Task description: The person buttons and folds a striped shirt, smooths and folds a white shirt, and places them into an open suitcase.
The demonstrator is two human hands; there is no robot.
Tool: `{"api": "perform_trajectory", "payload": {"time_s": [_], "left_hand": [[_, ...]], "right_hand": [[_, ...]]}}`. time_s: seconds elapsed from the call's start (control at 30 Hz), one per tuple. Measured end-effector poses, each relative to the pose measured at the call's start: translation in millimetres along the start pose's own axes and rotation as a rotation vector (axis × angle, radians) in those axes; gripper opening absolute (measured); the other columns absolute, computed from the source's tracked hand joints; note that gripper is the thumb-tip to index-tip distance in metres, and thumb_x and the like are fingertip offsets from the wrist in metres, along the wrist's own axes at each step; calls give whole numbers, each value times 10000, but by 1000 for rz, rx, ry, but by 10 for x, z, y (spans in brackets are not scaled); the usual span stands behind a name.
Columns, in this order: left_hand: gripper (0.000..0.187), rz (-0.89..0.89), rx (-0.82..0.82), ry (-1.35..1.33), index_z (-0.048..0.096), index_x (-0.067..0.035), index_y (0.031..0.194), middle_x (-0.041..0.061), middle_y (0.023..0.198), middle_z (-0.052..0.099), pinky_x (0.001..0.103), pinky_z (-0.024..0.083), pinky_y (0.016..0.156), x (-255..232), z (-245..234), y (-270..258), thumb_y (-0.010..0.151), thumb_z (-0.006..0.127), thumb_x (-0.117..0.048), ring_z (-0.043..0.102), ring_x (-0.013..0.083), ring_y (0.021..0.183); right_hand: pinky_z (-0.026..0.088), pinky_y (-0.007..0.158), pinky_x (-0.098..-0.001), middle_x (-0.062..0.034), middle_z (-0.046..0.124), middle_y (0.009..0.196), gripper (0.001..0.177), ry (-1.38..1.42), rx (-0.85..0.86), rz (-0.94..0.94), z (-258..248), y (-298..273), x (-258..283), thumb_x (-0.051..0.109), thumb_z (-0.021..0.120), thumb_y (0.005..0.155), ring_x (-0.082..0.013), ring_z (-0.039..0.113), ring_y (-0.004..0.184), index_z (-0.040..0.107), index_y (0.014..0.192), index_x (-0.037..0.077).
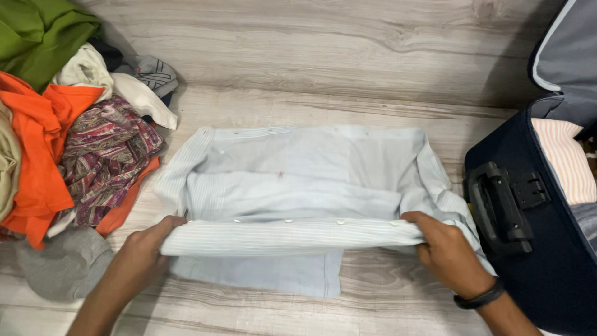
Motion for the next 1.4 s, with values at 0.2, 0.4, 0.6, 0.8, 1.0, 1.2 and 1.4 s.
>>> {"api": "perform_trajectory", "payload": {"time_s": [0.2, 0.4, 0.6, 0.8, 1.0, 1.2, 1.4], "left_hand": [[518, 224, 161, -23, 691, -167, 1210, 95, 946, 806, 372, 597, 774, -505, -672, 54, 724, 667, 11, 786, 253, 887], [373, 187, 243, 178, 701, -119, 1173, 125, 932, 796, 401, 578, 790, -1075, -901, 773, 921, 706, -393, 770, 276, 849], [660, 335, -144, 302, 512, -127, 1431, 156, 1421, 545, 520, 358, 1102, -985, -411, 1182, 852, 744, -341, 504, 353, 1306], [579, 455, -220, 81, 558, -120, 1396, 136, 1546, 434, 525, 296, 1147, -710, 145, 1091, 860, 736, -244, 373, 337, 1424], [212, 511, -262, -139, 735, -76, 1087, 81, 1390, 620, 456, 386, 1138, -572, 310, 1003, 899, 694, -167, 508, 303, 1362], [214, 488, -82, -302, 756, -82, 1076, 39, 1227, 715, 422, 438, 1125, -430, 230, 948, 897, 714, -191, 608, 245, 1273], [623, 814, 189, -389, 743, -2, 1226, 136, 1408, 630, 506, 291, 1118, -322, 65, 825, 676, 900, -248, 422, 360, 1398]], "right_hand": [[618, 677, -335, -99, 800, 882, 474, -155, 50, 218, -972, 241, 200, -7, 637, 843, -218, 746, 732, 696, 1279, 169], [582, 759, -404, -170, 766, 1023, 334, -149, -187, -93, -1094, 1093, 306, 174, 770, 890, -301, 745, 864, 704, 1194, 51], [395, 1118, -537, -125, 636, 1359, 539, -267, -155, -306, -364, 993, 599, 256, 806, 807, -310, 543, 1292, 644, 1299, 109], [225, 1149, -618, -189, 443, 1550, 786, 29, 228, -890, 539, 266, 1238, 454, 870, 684, -412, 319, 1463, 660, 1375, 143], [470, 1123, -464, -16, 669, 1246, 166, -1, 131, -877, 1116, 35, 1310, 210, 799, 948, -211, 629, 1239, 743, 1087, 139], [507, 719, -346, -75, 712, 956, 112, 274, 149, -672, 741, 214, 1400, 150, 785, 890, -202, 623, 831, 770, 922, 44], [492, 526, -258, -31, 651, 761, 127, 393, -42, -483, 242, 850, 1482, 163, 701, 951, -107, 597, 647, 768, 936, 56]]}}
Point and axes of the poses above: each hand's wrist, its own y-axis towards the middle knuckle, its own z-axis out of the palm, x = y × z, the point moved 4 cm from there along y, towards the middle knuckle
